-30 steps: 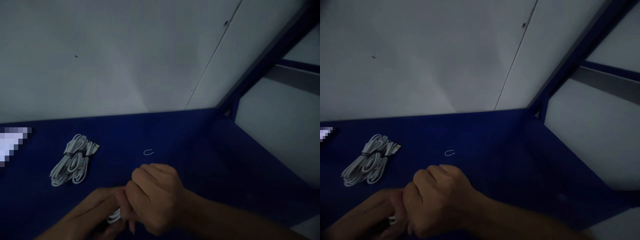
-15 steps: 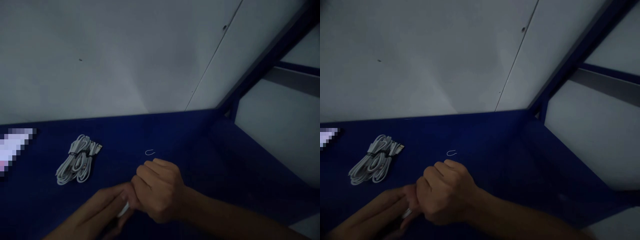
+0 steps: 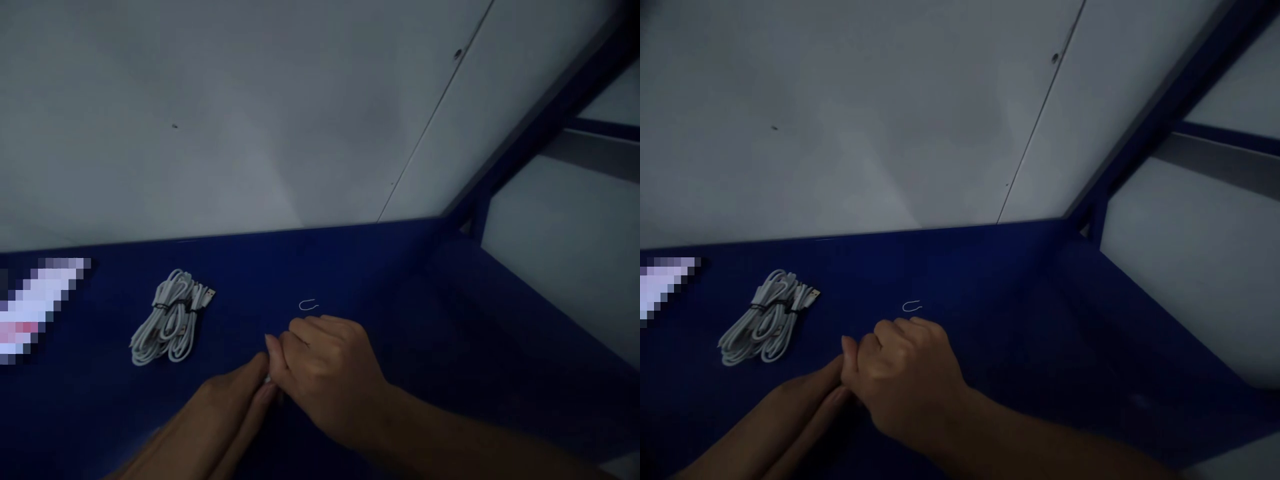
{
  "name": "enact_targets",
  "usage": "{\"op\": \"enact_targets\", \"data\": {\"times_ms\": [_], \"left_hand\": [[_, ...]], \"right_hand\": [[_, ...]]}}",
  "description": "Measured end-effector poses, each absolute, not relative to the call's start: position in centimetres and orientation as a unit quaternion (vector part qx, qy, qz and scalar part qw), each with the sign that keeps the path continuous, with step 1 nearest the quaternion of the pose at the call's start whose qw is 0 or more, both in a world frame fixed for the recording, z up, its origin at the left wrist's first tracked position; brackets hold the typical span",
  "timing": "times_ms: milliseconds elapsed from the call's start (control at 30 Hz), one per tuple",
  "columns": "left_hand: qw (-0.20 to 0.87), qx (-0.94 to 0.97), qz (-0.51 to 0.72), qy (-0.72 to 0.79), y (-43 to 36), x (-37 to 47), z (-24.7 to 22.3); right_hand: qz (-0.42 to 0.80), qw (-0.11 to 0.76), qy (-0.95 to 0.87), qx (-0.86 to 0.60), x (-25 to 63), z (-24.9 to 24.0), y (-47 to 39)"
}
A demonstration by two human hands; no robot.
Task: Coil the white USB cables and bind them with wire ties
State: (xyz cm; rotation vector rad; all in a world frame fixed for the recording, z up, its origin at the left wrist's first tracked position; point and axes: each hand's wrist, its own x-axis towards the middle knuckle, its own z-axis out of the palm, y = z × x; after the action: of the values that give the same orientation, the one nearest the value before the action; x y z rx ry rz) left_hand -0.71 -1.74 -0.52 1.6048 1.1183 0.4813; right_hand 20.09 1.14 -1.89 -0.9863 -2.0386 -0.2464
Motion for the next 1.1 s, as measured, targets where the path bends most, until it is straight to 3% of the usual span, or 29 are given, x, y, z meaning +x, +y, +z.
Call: {"op": "enact_targets", "data": {"times_ms": [167,400,567,767,1100], "left_hand": [[0.502,0.701,0.207,0.462,-0.6,0.3,-1.5],[0.375,0.721,0.214,0.541,-0.6,-2.1,-0.9],[0.387,0.622,0.259,0.629,-0.7,-2.7,-1.2],[0.505,0.573,0.279,0.582,-0.1,-2.7,-1.9],[0.544,0.481,0.285,0.626,0.1,-1.8,-1.2]], "right_hand": [[-0.092,0.411,-0.822,-0.384,20.1,-1.6,1.2],[0.110,0.383,-0.755,-0.520,23.5,0.4,4.1],[0.185,0.287,-0.777,-0.529,25.5,0.5,5.8],[0.137,0.170,-0.805,-0.551,24.5,0.3,4.6],[0.042,0.121,-0.834,-0.537,23.4,-0.8,4.1]]}}
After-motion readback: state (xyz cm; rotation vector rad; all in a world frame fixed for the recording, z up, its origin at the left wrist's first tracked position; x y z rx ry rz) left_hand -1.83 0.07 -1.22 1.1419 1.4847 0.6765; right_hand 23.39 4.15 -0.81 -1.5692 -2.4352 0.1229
